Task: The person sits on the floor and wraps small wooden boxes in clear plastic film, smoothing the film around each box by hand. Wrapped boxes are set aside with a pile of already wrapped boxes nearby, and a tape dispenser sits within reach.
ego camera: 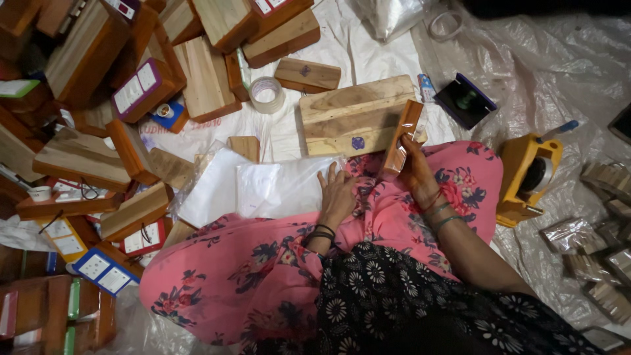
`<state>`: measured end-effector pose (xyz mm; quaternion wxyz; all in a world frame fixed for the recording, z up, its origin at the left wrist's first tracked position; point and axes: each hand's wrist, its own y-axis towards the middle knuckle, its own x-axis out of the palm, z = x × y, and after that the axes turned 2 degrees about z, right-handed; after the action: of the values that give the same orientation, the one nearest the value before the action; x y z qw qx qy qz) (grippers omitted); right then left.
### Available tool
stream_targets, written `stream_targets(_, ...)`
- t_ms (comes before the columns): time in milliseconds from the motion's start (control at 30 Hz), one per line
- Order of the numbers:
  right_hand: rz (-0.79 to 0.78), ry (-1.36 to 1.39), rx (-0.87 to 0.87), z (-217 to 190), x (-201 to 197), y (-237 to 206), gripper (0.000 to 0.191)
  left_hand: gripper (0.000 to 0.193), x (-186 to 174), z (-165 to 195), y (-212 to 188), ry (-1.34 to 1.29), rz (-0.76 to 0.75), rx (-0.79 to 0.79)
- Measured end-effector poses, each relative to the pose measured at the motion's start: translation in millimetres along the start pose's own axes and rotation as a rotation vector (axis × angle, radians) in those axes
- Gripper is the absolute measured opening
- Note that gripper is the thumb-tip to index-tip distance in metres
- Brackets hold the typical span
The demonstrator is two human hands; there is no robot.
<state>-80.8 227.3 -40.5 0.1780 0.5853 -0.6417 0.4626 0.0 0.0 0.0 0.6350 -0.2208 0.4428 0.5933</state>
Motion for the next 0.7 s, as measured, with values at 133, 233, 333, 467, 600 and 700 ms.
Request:
stream_targets(133, -0.061, -0.013, -0.017, -18, -1, 3, 0.021, 0.041, 6, 14, 11, -0.002, -0.016, -0.011)
stream_targets(233, -0.043, -0.015, -0.019, -20, 0, 2, 0.021, 0.042, 8, 15, 11, 0.003, -0.028, -0.017)
stream_targets(333, -0.016, -0.002, 0.005, -15, 6, -3, 0.021, 0.043, 6, 11, 4, -0.003, -0.044, -0.023)
stream_targets(467, -0.015, -0.013, 0.002, -14, 8, -4, 0.022, 0.043, 9, 7, 4, -0.001, -0.04, -0.017)
stream_targets(600, -0.053, -0.01, -0.018, -12, 10, -5, 0.024, 0.042, 8, 3, 3, -0.011, -0.026, -0.008)
stream_targets(700, -0.054, -0.021, -0.017, -11, 12, -6, 0.027, 0.042, 6, 2, 3, 0.007, -0.035, -0.014)
